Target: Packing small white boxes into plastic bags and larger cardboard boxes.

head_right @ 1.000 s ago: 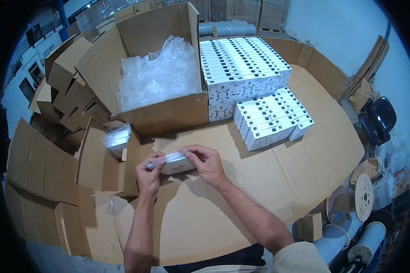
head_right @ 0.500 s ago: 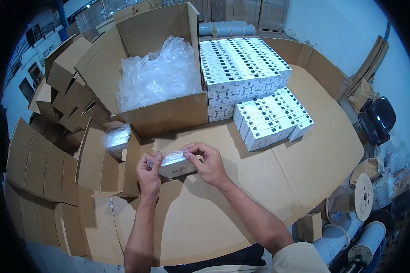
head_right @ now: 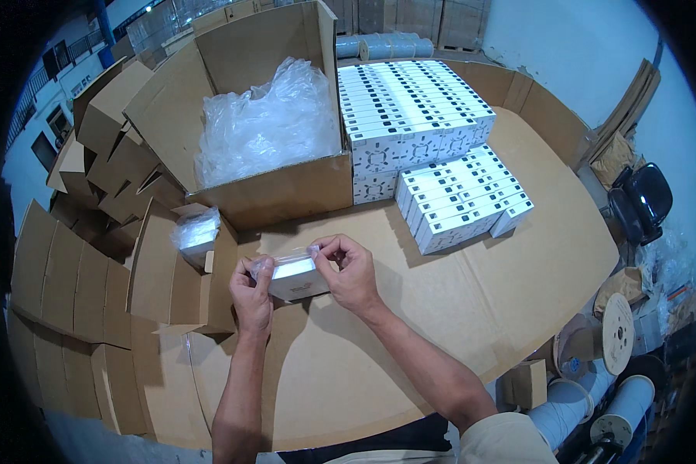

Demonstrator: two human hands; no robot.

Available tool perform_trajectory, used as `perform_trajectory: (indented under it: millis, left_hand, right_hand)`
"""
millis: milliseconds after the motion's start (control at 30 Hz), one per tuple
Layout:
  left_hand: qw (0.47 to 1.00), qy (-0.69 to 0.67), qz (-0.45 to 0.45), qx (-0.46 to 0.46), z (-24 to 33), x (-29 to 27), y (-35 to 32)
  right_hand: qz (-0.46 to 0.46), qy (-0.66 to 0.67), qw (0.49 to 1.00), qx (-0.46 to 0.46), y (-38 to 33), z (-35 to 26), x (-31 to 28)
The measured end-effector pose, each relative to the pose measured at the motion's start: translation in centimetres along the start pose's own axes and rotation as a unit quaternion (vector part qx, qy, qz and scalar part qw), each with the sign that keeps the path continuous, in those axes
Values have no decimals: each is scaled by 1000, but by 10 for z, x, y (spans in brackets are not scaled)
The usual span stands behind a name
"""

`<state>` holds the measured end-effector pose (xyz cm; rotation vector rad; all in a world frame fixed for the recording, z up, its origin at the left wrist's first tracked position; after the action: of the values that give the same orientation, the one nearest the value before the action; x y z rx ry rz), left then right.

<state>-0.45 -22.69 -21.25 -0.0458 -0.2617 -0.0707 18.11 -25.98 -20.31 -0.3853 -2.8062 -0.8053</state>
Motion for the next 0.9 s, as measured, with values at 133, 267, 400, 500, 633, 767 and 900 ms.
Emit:
perform_trajectory:
  millis: [133,267,400,500,633,767,900]
  left_hand:
    - [1000,-11,-16,-5,-2,-2,2]
    - [1000,-4,-8,-18,0,-2,-1]
    - [1000,11,-8,-8,0,-1,-2]
    - [1000,4,-5,2,1,-1,-2]
    - [1000,4,-6,-8,2,-1,-3]
    - [1000,5,-8,-7,2,-1,-4]
    - [1000,2,-9,-8,3,0,-6]
  right_hand:
    - [-19,27,999,20,-1,3,-3]
    - [-20,17,999,19,-1,-10,-3]
    - [-114,-15,991,-70,2,-20,-14]
    - [-178,-70,981,-40,0,-22,-12]
    - [-192,-69,977,58,-2,-13,-12]
    - [-171,-61,981,70,-4,-14,-9]
    - [-162,-48,981,94,-4,-12,-8]
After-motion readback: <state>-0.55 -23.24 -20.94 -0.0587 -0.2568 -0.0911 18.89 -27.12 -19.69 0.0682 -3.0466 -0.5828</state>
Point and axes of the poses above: each hand's wrist, its own y-axis towards the middle knuckle, its own x-axis out of the palm, z = x × y, the point moved 3 cm from there along y, towards the middle knuckle, and after that the axes turned 12 degrees about -x, right-handed, at the moved point
